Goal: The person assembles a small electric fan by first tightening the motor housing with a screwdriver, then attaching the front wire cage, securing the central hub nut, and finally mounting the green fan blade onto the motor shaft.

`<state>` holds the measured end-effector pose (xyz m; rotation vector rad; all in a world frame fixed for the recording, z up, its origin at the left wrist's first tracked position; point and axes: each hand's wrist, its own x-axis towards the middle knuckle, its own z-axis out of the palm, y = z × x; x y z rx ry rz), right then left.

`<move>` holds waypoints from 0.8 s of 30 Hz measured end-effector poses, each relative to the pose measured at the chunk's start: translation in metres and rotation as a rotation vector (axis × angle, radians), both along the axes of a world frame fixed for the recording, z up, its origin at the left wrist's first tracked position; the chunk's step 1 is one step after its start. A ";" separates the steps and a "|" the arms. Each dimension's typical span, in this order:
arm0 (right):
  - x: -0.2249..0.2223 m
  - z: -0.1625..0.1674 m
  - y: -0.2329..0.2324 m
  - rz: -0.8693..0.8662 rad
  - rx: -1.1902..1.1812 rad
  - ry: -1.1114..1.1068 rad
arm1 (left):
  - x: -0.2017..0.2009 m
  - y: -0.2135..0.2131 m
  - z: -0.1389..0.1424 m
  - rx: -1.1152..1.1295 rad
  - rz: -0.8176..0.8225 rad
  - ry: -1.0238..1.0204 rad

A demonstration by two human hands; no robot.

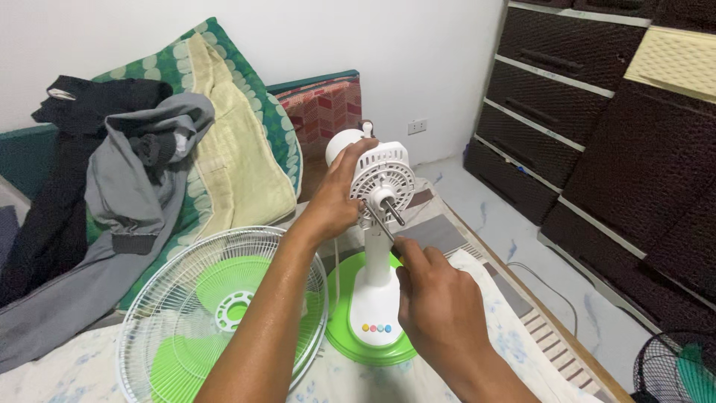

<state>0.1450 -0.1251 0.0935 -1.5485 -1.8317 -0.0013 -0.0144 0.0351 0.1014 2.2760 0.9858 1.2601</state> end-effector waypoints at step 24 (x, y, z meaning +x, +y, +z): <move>0.033 -0.027 -0.009 -0.103 -0.165 0.253 | 0.034 -0.051 -0.089 0.126 0.596 -0.626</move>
